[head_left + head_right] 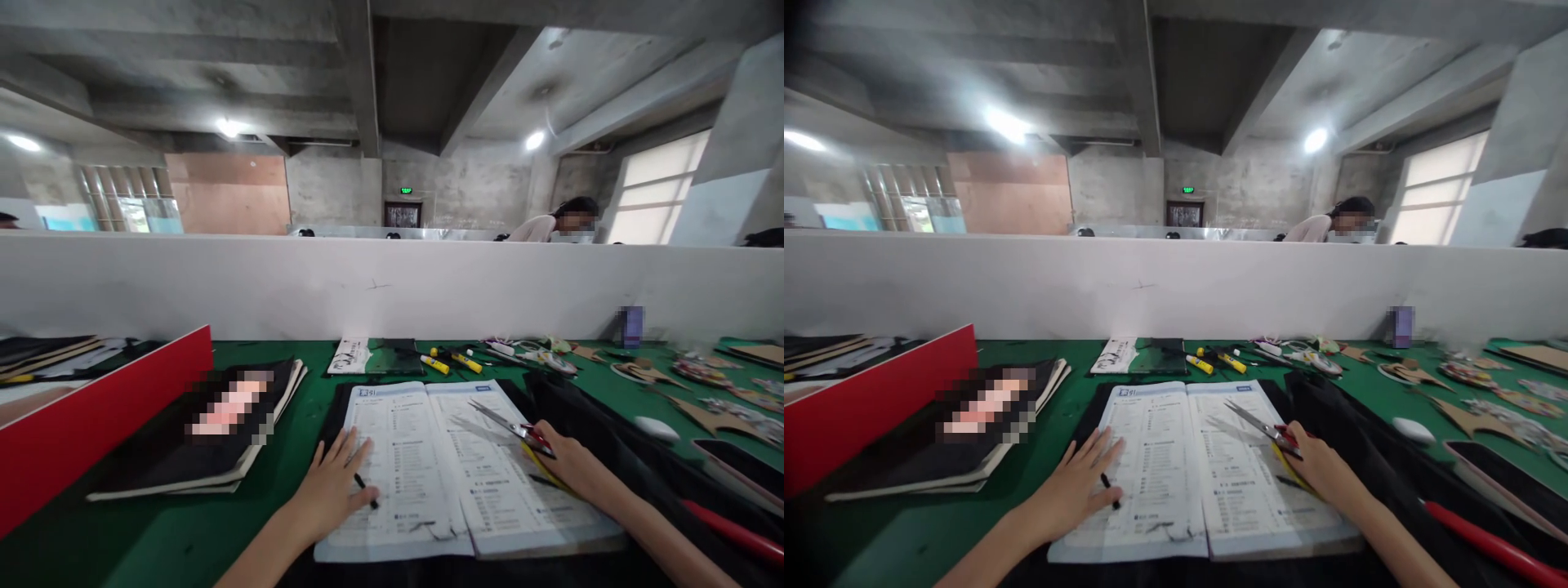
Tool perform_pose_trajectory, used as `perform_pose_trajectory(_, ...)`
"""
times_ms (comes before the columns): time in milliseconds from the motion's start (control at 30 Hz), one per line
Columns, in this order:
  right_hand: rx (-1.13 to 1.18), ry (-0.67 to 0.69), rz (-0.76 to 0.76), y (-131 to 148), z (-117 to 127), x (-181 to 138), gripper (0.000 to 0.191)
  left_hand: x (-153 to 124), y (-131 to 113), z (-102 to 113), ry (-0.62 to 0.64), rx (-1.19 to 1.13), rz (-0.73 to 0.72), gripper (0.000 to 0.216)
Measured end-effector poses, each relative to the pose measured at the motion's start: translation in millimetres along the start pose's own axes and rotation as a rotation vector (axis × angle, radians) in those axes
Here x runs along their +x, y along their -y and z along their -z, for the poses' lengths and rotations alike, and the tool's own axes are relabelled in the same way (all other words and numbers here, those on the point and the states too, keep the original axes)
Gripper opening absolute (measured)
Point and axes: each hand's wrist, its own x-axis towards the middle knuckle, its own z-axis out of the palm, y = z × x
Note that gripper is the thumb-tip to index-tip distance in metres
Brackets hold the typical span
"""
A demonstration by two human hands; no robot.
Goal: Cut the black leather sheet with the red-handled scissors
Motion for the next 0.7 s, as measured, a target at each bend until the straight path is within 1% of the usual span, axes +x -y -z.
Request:
perform_pose_trajectory(100, -0.004, 0.009, -0.017, -12, 1, 5, 0.022, 2, -9, 2, 0.011, 0.005, 0.021, 0.075)
perform_pose_trajectory(167, -0.002, 0.010, -0.024, -22, 3, 9, 0.023, 9, -16, 0, 0.012, 0.003, 0.021, 0.077)
perform_pose_trajectory(300, 0.005, 0.014, -0.013, -42, 10, 17, 0.025, 28, -26, -6, 0.000, -0.020, 0.001, 0.081)
perform_pose_trajectory(367, 0.007, 0.011, -0.003, -48, 11, 18, 0.029, 28, -29, -4, -0.021, -0.036, -0.028, 0.078)
perform_pose_trajectory(400, 0.010, 0.008, 0.004, -49, 11, 17, 0.032, 23, -30, -1, -0.033, -0.045, -0.059, 0.074)
perform_pose_trajectory(467, 0.017, -0.005, 0.021, -49, 11, 16, 0.034, 3, -32, 7, -0.061, -0.060, -0.155, 0.062)
perform_pose_trajectory(533, 0.026, -0.023, 0.046, -46, 12, 14, 0.032, -28, -32, 14, -0.096, -0.072, -0.281, 0.048)
perform_pose_trajectory(567, 0.030, -0.036, 0.059, -43, 14, 13, 0.031, -44, -30, 15, -0.131, -0.072, -0.351, 0.037)
perform_pose_trajectory(600, 0.033, -0.055, 0.071, -40, 17, 13, 0.032, -61, -28, 15, -0.223, -0.069, -0.458, 0.026)
perform_pose_trajectory(633, 0.033, -0.084, 0.078, -36, 21, 12, 0.033, -76, -24, 13, -0.307, -0.035, -0.562, 0.021)
perform_pose_trajectory(667, 0.024, -0.134, 0.076, -32, 26, 12, 0.036, -88, -19, 10, -0.378, 0.004, -0.644, 0.013)
perform_pose_trajectory(700, 0.013, -0.191, 0.066, -27, 32, 10, 0.039, -99, -12, 6, -0.427, 0.048, -0.668, 0.008)
